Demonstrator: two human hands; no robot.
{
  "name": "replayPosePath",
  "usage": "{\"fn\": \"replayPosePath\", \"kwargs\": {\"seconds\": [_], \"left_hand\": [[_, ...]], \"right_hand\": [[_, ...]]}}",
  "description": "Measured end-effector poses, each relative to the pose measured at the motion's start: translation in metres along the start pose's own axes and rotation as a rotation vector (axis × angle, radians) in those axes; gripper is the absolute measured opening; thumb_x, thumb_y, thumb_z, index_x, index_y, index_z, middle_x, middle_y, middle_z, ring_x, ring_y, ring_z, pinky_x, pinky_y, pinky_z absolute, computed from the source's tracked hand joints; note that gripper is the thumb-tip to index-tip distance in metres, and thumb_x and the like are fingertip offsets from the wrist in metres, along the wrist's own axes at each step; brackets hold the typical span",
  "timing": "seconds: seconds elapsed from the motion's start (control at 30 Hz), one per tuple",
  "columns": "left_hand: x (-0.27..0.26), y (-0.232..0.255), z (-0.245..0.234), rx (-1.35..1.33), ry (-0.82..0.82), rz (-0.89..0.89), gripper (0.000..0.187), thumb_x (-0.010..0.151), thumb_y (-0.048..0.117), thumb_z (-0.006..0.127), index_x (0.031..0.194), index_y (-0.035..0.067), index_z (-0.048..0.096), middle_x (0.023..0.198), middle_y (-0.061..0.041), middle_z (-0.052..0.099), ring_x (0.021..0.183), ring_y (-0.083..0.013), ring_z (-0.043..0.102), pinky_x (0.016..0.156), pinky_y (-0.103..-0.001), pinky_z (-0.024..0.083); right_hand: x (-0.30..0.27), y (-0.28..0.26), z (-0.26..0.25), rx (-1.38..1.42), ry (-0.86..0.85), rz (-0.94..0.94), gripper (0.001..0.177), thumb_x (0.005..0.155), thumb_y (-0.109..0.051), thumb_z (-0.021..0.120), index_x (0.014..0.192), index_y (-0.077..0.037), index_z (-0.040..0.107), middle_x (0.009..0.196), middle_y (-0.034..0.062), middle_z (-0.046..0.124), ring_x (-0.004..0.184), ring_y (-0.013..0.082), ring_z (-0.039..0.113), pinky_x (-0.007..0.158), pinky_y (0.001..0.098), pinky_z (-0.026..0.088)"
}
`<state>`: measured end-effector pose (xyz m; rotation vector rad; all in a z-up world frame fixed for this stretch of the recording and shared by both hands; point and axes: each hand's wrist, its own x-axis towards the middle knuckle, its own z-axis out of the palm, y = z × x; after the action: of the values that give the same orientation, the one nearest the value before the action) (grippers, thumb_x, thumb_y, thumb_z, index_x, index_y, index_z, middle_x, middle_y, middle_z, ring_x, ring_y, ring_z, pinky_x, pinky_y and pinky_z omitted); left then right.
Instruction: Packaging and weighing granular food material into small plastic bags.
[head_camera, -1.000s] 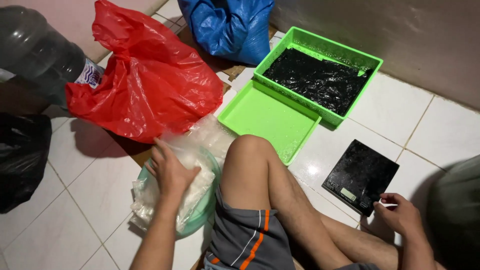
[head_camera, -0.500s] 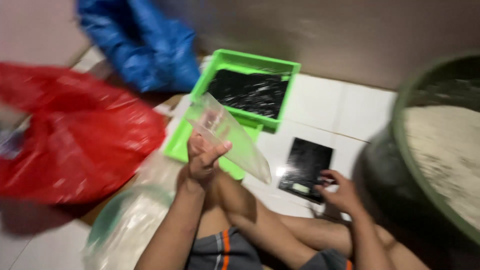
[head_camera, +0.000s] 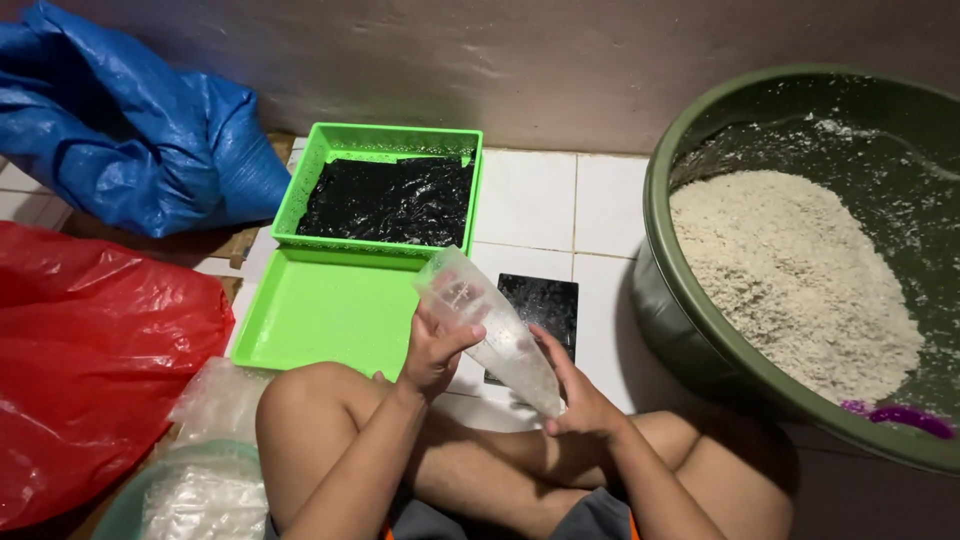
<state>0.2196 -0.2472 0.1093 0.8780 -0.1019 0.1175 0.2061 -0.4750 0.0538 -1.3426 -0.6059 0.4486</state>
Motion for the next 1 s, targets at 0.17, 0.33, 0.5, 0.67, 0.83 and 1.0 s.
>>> {"fn": "replayPosePath", "kwargs": {"seconds": [0.17,0.33,0.5,0.67,0.83,1.0], "left_hand": [[0.008,0.002,-0.010,0.102,-0.062,-0.028,0.091,0.058,-0.015,0.081,0.139,0.000,0.043,0.119,-0.017,0.060,0.113,-0.0288,0.060,0.106,-0.048,0.046],[0.003,0.004,0.000,0.125,-0.054,-0.025,0.093,0.056,-0.008,0.086,0.138,0.003,0.043,0.118,-0.011,0.059,0.112,-0.0230,0.059,0.107,-0.044,0.046],[-0.002,0.012,0.003,0.138,-0.150,-0.060,0.105,0.055,0.008,0.092,0.142,0.006,0.033,0.129,-0.014,0.052,0.120,-0.0254,0.055,0.107,-0.039,0.048],[-0.010,0.023,0.011,0.366,-0.355,0.029,0.117,0.042,0.019,0.099,0.140,0.001,0.037,0.135,-0.022,0.048,0.126,-0.0347,0.049,0.108,-0.050,0.042],[-0.027,0.039,0.056,0.550,-0.485,0.162,0.107,0.040,0.024,0.100,0.128,-0.006,0.048,0.127,-0.024,0.049,0.120,-0.0393,0.053,0.105,-0.051,0.047],[-0.034,0.061,0.078,0.798,-0.533,0.200,0.099,0.051,0.027,0.088,0.135,0.001,0.043,0.125,-0.013,0.055,0.114,-0.0281,0.059,0.107,-0.039,0.050]], "right_hand": [[0.003,0.003,0.002,0.197,-0.033,-0.053,0.158,0.040,-0.058,0.098,0.156,-0.007,0.004,0.151,0.0185,0.033,0.136,0.0289,0.037,0.111,0.0492,0.032],[-0.001,0.002,0.001,0.161,-0.025,-0.001,0.148,0.049,-0.031,0.104,0.156,-0.008,0.005,0.150,0.0197,0.035,0.134,0.0320,0.040,0.107,0.0518,0.039],[0.000,-0.016,0.015,0.065,-0.010,0.054,0.141,0.048,-0.021,0.103,0.154,-0.009,0.012,0.148,0.0142,0.041,0.132,0.0260,0.043,0.106,0.0469,0.041],[0.005,-0.034,0.018,-0.248,0.042,0.180,0.139,0.049,-0.016,0.098,0.155,-0.004,0.010,0.146,0.0259,0.039,0.133,0.0375,0.043,0.108,0.0516,0.040],[0.010,-0.023,0.012,-0.521,0.167,0.315,0.162,0.029,-0.048,0.098,0.157,-0.009,0.007,0.147,0.0280,0.033,0.138,0.0440,0.037,0.115,0.0542,0.034],[0.013,-0.012,0.017,-0.561,0.122,0.266,0.157,0.031,-0.045,0.097,0.156,-0.008,0.010,0.147,0.0284,0.033,0.138,0.0445,0.037,0.115,0.0541,0.034]]}}
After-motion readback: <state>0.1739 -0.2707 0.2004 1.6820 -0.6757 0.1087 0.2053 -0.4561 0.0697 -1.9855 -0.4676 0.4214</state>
